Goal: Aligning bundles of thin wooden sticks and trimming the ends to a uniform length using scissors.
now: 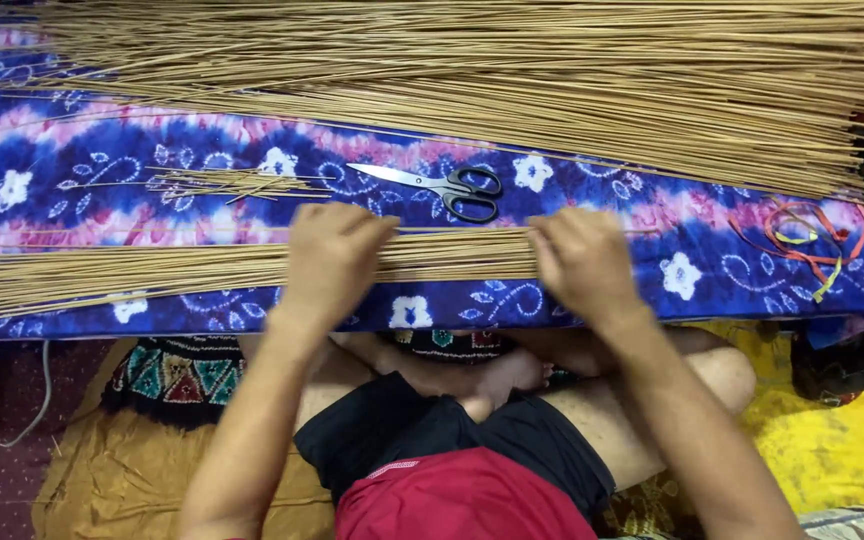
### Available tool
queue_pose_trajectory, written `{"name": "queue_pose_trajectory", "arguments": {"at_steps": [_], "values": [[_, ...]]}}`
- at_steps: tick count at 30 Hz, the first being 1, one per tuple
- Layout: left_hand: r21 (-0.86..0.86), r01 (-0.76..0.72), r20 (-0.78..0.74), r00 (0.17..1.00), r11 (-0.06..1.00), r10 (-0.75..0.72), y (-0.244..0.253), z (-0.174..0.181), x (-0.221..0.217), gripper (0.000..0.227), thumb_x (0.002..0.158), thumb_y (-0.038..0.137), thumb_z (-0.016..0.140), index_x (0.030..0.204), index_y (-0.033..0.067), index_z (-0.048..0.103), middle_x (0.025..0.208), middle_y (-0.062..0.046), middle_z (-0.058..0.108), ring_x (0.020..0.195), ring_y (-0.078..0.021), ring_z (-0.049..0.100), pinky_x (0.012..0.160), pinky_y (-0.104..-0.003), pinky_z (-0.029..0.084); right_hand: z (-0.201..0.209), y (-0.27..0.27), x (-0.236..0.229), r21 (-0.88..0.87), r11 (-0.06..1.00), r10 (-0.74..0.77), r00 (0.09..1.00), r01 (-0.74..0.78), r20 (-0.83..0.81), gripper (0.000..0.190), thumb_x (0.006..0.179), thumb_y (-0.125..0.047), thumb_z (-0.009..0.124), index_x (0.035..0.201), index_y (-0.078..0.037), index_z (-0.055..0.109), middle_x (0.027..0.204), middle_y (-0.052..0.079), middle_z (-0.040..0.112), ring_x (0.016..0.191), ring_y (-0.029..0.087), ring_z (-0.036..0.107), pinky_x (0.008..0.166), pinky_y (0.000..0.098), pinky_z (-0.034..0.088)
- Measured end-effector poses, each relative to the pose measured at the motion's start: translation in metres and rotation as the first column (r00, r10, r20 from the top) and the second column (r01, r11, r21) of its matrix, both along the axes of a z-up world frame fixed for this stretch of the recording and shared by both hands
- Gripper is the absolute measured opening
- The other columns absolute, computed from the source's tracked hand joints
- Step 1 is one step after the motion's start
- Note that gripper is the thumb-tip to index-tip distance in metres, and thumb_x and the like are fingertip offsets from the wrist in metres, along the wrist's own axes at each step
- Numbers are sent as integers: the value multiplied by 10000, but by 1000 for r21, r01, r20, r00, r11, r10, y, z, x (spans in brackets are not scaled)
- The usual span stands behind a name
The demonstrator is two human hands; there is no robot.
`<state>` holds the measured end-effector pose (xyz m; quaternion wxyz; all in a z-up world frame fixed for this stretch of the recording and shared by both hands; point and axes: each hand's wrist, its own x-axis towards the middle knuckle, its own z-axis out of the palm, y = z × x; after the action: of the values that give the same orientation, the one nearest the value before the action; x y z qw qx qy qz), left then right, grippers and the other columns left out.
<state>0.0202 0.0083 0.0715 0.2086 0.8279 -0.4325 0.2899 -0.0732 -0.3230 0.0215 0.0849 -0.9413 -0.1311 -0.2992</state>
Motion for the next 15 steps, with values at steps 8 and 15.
{"name": "queue_pose_trajectory", "arguments": {"at_steps": [8,15], "values": [[-34,77,-1,997,996,-77,-58,-8,-25,66,940,172,694,940,210,748,831,46,672,752,-169,669,685,-315,476,32,64,-4,88,989,125,992,-122,-27,123,987,-199,648,1055,-132,726,805,32,607,794,258,678,753,391,504],[-33,2,-34,999,999,-3,-36,3,-13,54,957,173,732,942,222,752,805,40,657,730,-179,682,641,-305,486,19,-16,-11,152,983,121,984,-101,-130,103,986,-123,675,1062,-89,737,892,75,678,883,305,698,785,416,502]]}}
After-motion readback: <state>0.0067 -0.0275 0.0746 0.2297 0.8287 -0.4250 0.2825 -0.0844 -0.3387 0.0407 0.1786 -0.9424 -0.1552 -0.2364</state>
